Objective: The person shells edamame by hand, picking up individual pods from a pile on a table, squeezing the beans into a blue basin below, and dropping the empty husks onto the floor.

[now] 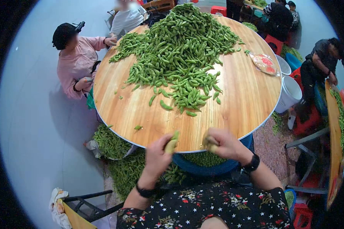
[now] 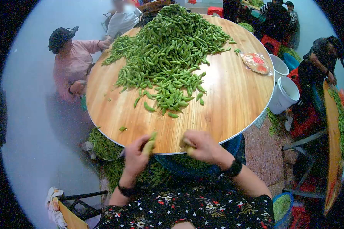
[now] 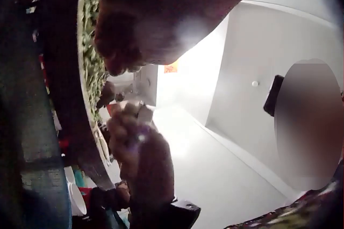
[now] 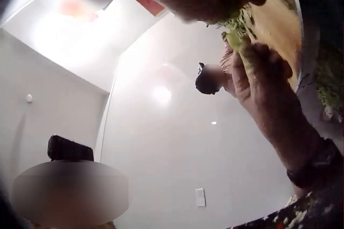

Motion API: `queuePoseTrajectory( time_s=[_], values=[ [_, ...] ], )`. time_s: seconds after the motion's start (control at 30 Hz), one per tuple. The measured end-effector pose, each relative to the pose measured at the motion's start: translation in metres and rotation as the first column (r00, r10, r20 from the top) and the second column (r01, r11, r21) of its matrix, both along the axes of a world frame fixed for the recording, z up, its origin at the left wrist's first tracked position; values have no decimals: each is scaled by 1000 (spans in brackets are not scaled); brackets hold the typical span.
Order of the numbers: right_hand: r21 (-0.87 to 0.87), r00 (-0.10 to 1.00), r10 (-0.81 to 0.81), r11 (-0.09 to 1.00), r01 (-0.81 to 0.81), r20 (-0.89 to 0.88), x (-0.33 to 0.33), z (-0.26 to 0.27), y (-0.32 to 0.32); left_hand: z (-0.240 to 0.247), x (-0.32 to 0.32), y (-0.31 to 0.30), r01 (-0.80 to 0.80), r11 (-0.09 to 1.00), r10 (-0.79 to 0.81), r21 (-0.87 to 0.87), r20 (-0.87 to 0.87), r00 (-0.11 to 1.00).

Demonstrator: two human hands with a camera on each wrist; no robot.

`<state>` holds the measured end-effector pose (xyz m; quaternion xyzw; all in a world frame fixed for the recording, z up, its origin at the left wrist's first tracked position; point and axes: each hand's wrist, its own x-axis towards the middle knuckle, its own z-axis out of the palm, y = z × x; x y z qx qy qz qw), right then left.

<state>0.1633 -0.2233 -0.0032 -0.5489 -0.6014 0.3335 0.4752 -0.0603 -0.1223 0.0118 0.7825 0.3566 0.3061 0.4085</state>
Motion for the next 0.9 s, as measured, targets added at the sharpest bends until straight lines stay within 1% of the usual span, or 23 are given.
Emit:
queuePoseTrajectory(
  time_s=[0.03, 0.07, 0.1, 0.13, 0.2, 0.23, 0.27, 0.3, 0.37, 0.4, 0.43, 0.47, 0.5, 0.53, 0.57, 0.6, 0.63, 0.67, 0.7, 0.73, 0.8, 0.87, 0.9],
  values=[
    [-39, 980, 145, 989, -141, 138, 3, 5, -9, -1, -22, 7, 5, 995, 7, 103, -121, 993],
    [-93, 919, 289, 957, -274, 269, 4, 10, -15, 8, -40, 11, 44, 983, 0, 178, -243, 970],
    [-91, 917, 293, 956, -279, 270, 4, 16, -21, 11, -55, 14, 64, 953, 44, 296, -343, 938],
    [-111, 897, 322, 947, -302, 303, 3, 21, -27, 18, -69, 16, 54, 955, 108, 290, -513, 852],
    [-134, 877, 350, 937, -323, 331, 5, 21, -33, 37, -70, 17, -34, 960, 190, 278, -557, 808],
    [-136, 866, 359, 933, -332, 349, 5, 18, -33, 41, -67, 24, -3, 952, 170, 307, -518, 838],
    [-138, 854, 368, 930, -341, 368, 5, 15, -33, 44, -58, 32, -2, 951, 170, 309, -519, 838],
    [-134, 854, 367, 930, -341, 369, 6, 13, -31, 47, -46, 44, 97, 929, 115, 356, -529, 841],
    [-130, 920, 304, 951, -280, 247, 8, 13, -27, 47, -16, 75, 256, 850, 25, 461, -520, 854],
    [-125, 921, 298, 953, -274, 252, 9, 15, -23, 41, 3, 98, 315, 794, -16, 520, -500, 866],
    [-217, 963, 224, 958, -189, 152, 9, 18, -17, 34, 24, 123, 350, 746, -47, 566, -480, 876],
    [-312, 989, 134, 944, -110, 58, 9, 20, -13, 27, 47, 149, 382, 692, -80, 613, -460, 884],
    [-273, 998, 64, 960, -65, -12, 8, 16, -10, 18, 70, 173, 356, 639, -87, 682, -396, 914],
    [-264, 998, 59, 963, -59, -6, 11, 8, -8, 11, 90, 195, 323, 584, -98, 745, -330, 939],
    [-200, 994, 24, 979, -45, -107, 13, 0, -8, 3, 105, 215, 323, 575, -99, 752, -327, 940],
    [-138, 978, -3, 990, -26, -208, 15, -5, -9, -5, 119, 234, 345, 579, -46, 739, -393, 919],
    [-130, 979, -4, 991, -23, -203, 16, -6, -11, -6, 128, 241, 364, 585, 8, 725, -454, 891],
    [-196, 962, -28, 980, -26, -270, 17, -6, -13, -9, 133, 244, 361, 579, 9, 731, -449, 894],
    [-261, 940, -57, 965, -34, -335, 18, -5, -14, -9, 136, 240, 323, 640, 59, 697, -464, 884],
    [-255, 941, -58, 967, -30, -333, 19, -6, -15, -8, 138, 236, 282, 695, 106, 661, -482, 870],
    [-164, 977, 0, 986, -37, -215, 18, -8, -15, -7, 133, 229, 300, 686, 108, 663, -500, 859],
    [-181, 975, 9, 982, -51, -221, 13, 0, -16, -8, 127, 224, 307, 672, 86, 674, -482, 872],
    [-233, 958, -21, 971, -49, -286, 11, 6, -17, -8, 124, 222, 306, 670, 89, 677, -482, 872]
  ],
)
